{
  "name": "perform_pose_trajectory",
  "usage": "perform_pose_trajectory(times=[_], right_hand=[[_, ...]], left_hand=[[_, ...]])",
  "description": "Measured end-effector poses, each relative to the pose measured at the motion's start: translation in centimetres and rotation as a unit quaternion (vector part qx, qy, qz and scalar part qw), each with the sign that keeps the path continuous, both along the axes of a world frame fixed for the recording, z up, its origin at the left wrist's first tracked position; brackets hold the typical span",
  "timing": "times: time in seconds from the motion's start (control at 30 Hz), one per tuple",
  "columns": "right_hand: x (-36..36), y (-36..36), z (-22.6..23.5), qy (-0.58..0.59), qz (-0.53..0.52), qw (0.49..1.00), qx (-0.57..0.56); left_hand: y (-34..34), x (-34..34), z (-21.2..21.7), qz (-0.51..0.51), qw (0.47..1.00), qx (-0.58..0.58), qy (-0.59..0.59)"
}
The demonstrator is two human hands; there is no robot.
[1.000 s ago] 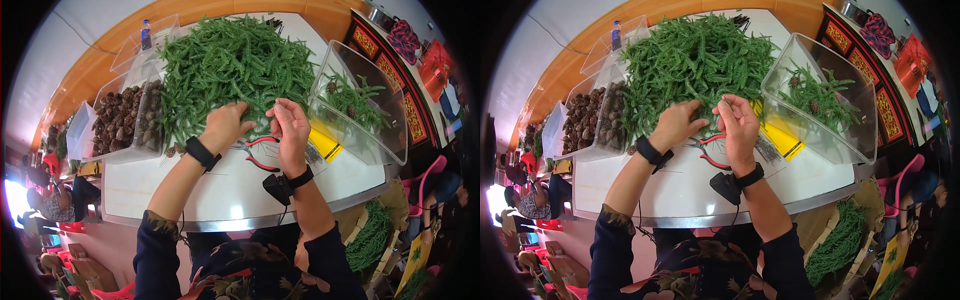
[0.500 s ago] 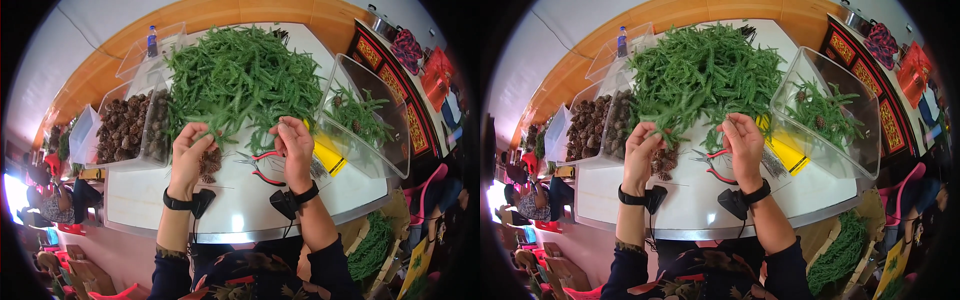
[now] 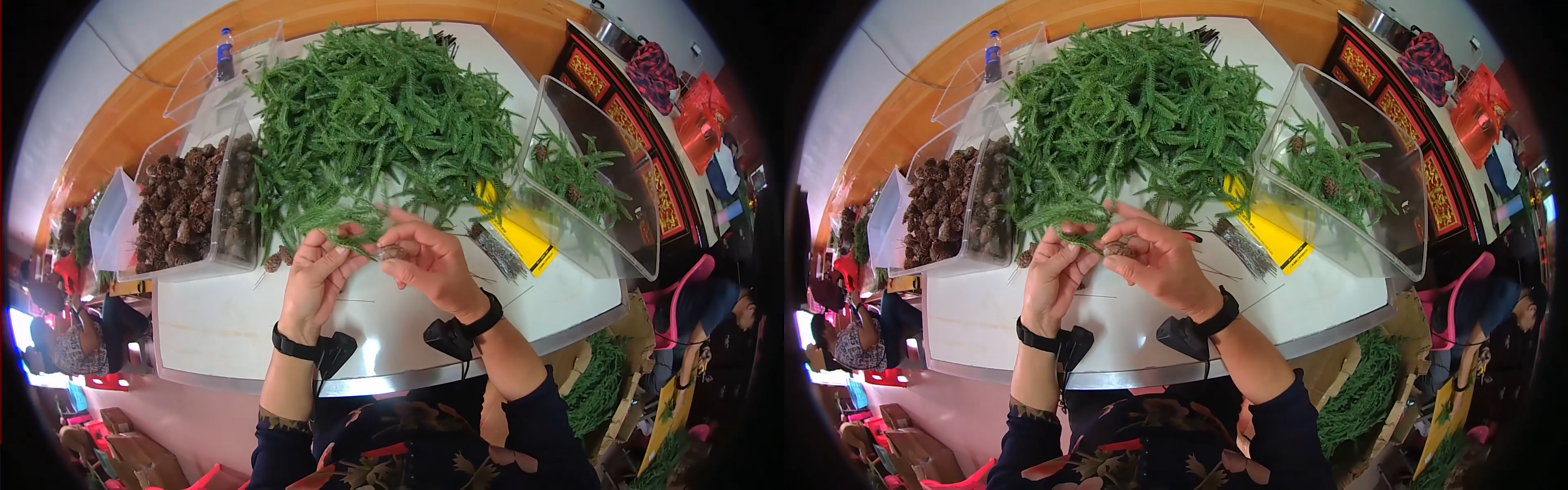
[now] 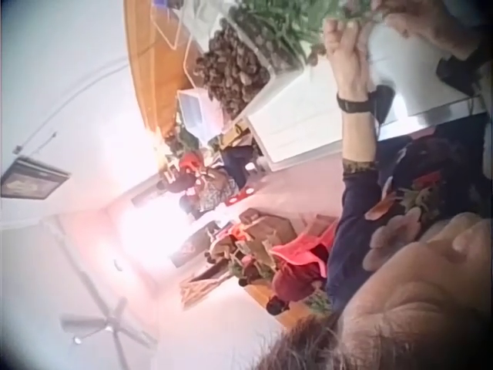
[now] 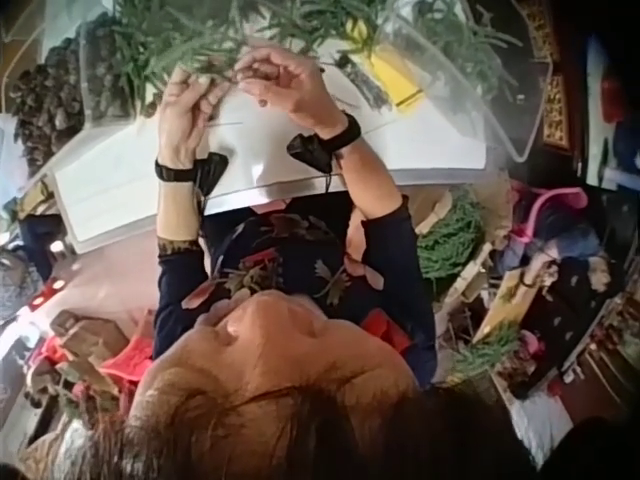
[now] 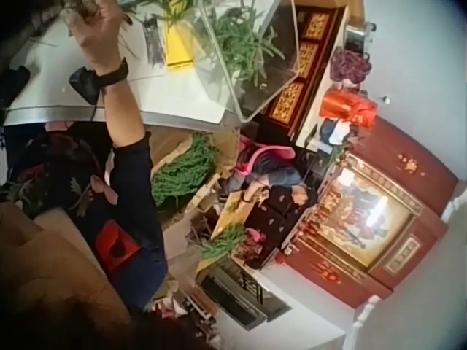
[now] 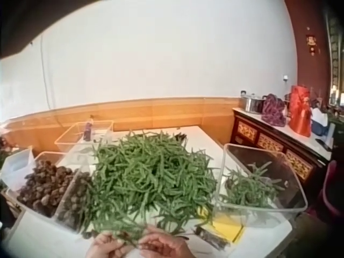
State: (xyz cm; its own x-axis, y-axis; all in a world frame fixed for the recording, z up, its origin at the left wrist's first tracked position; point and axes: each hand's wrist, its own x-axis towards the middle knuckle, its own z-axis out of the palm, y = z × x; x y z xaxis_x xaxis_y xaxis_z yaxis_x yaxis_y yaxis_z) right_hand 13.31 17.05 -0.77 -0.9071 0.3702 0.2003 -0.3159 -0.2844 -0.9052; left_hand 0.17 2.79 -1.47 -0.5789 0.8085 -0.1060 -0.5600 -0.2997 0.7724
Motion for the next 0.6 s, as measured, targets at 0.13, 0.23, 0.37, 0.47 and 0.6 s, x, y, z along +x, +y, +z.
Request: perform_pose_trajectory(times=[0.13, 0.23, 0.37, 0.47, 0.6], right_hand=[[-0.4, 0.1, -1.3, 0.025, -0.037, 0.990, 0.131], [0.1, 0.9, 0.1, 0.008, -0.066, 0.965, 0.253], [0.7, 1.2, 1.4, 0.004, -0.072, 0.932, 0.354], [0.7, 1.3, 1.3, 0.008, -0.071, 0.920, 0.385], [0.5, 1.0, 1.2, 0.017, -0.076, 0.914, 0.399]], left_hand=[[-0.1, -0.1, -0.9, 0.003, 0.999, 0.001, 0.043], [0.3, 0.2, 0.0, 0.085, 0.990, -0.003, 0.116], [0.0, 0.4, 2.5, 0.218, 0.936, -0.040, 0.275], [-0.5, 0.3, 2.5, 0.180, 0.894, -0.089, 0.400], [-1.0, 0.4, 1.7, 0.146, 0.910, -0.116, 0.371]])
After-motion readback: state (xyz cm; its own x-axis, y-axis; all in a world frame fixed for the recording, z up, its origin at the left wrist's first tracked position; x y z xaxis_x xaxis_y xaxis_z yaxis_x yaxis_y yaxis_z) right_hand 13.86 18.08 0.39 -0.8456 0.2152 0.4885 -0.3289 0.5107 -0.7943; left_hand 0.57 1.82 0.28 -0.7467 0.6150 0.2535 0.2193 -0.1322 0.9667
